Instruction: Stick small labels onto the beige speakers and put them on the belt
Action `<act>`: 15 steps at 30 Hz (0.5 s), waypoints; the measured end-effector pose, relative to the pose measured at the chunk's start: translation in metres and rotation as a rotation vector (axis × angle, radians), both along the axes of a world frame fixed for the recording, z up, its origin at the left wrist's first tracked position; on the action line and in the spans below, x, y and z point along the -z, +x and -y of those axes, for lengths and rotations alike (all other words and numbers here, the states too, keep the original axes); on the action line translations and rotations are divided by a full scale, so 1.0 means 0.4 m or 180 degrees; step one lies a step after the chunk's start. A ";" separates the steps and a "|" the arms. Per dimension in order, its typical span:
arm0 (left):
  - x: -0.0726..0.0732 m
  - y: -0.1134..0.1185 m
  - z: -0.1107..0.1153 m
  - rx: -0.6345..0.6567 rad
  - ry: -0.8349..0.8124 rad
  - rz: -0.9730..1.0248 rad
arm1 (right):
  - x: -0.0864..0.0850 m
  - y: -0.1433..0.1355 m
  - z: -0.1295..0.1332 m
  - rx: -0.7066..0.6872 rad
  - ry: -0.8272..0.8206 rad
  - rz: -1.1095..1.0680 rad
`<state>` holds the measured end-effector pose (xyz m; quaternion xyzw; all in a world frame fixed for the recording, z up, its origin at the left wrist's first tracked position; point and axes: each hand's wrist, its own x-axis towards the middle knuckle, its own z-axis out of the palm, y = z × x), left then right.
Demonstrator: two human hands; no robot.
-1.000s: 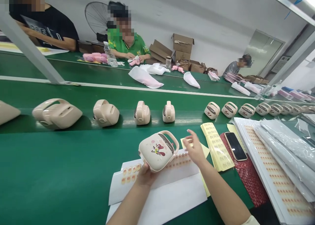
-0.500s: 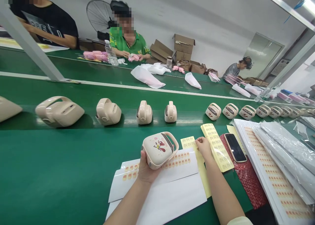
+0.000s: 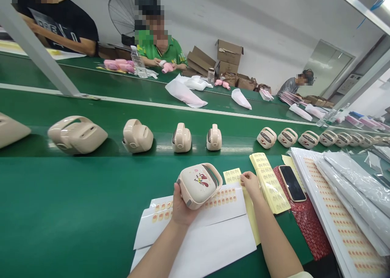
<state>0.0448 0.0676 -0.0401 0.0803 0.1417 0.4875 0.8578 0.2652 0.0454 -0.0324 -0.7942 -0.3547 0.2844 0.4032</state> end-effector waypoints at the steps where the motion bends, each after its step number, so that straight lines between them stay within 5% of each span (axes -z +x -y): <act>1: 0.000 0.002 0.000 -0.0015 0.0020 0.0009 | -0.001 0.002 0.001 0.0003 0.0005 -0.0053; 15: -0.013 0.010 0.000 0.0063 -0.0013 0.0045 | 0.006 0.011 -0.026 0.0135 0.0134 -0.0138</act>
